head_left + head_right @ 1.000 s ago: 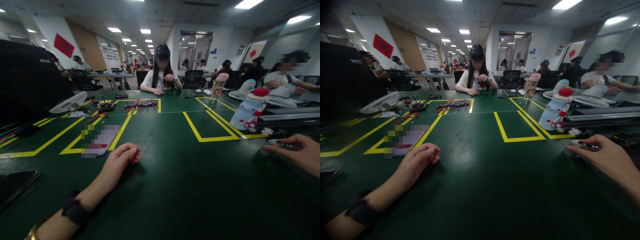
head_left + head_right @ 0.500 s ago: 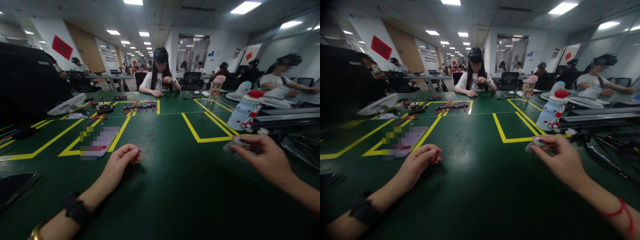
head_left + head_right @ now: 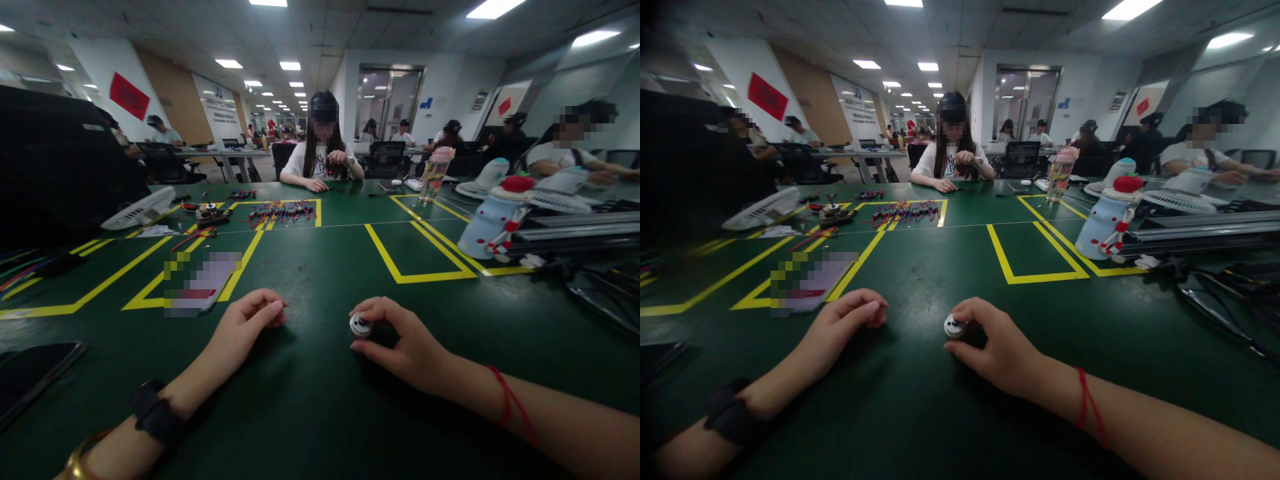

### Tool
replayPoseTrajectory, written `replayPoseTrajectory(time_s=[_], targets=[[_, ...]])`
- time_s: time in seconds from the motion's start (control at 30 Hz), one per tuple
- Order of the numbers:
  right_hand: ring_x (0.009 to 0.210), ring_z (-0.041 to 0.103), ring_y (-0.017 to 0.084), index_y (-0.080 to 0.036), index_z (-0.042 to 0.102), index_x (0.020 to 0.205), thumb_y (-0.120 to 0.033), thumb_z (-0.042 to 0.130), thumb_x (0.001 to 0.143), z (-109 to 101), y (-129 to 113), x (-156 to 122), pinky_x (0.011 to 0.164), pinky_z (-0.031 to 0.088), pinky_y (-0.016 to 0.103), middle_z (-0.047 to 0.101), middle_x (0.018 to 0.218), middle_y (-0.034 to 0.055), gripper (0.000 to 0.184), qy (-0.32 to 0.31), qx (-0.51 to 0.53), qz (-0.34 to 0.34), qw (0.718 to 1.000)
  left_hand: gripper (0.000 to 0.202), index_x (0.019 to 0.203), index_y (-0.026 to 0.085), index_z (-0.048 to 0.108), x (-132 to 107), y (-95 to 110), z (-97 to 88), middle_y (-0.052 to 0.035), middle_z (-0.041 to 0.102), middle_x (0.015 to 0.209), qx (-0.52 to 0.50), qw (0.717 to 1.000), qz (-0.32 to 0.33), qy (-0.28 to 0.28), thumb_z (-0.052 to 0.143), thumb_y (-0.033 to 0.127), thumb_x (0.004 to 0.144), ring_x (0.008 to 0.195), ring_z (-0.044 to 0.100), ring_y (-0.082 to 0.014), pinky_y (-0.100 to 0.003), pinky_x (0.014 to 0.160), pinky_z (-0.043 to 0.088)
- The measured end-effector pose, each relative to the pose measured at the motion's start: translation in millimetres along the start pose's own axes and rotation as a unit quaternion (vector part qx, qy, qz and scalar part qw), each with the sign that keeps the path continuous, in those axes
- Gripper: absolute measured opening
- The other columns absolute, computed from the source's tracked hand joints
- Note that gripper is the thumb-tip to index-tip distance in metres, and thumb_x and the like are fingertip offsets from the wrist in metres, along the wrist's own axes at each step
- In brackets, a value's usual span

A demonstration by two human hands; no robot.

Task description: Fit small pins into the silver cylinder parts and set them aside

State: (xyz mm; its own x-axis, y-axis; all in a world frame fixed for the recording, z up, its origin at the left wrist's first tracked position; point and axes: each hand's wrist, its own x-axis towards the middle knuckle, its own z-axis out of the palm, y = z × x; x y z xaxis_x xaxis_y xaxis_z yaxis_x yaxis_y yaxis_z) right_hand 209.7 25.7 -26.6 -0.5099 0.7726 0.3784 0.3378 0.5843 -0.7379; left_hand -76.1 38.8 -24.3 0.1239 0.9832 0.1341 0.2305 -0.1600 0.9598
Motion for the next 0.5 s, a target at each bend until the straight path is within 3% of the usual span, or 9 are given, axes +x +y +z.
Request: replayPoseTrajectory(time_s=[0.23,0.4,0.5], targets=[[0.099,0.058,0.013,-0.023,0.048,0.105,-0.035,0.066,0.079,6,1,1,0.088,0.049,0.032,0.058,0.11,0.0044,0.033,-0.009,0.016,0.007,1.0,0.019,0.098,0.024,0.068,-1,20,21.7,-0.0017,0.067,0.08,0.114,0.993,0.003,-0.044,0.061,0.034,0.084,0.074,0.061,-0.0205,-0.03,0.067,0.045],[0.097,0.059,0.014,-0.025,0.034,0.118,-0.035,0.075,0.069,8,5,1,0.086,0.051,0.032,0.058,0.108,0.0038,0.064,-0.013,0.107,0.08,0.991,0.023,0.103,0.03,0.073,3,49,56.5,-0.005,0.069,0.101,0.139,0.976,0.104,-0.133,0.056,0.03,0.088,0.09,0.062,-0.0234,-0.033,0.075,0.046],[0.094,0.06,0.014,-0.023,0.036,0.115,-0.036,0.074,0.07,9,6,2,0.082,0.052,0.031,0.058,0.105,0.0036,0.061,-0.014,0.122,0.097,0.988,0.021,0.095,0.031,0.077,8,58,69.3,-0.0047,0.07,0.095,0.121,0.969,0.139,-0.167,0.059,0.025,0.086,0.087,0.063,-0.0232,-0.033,0.075,0.046]])
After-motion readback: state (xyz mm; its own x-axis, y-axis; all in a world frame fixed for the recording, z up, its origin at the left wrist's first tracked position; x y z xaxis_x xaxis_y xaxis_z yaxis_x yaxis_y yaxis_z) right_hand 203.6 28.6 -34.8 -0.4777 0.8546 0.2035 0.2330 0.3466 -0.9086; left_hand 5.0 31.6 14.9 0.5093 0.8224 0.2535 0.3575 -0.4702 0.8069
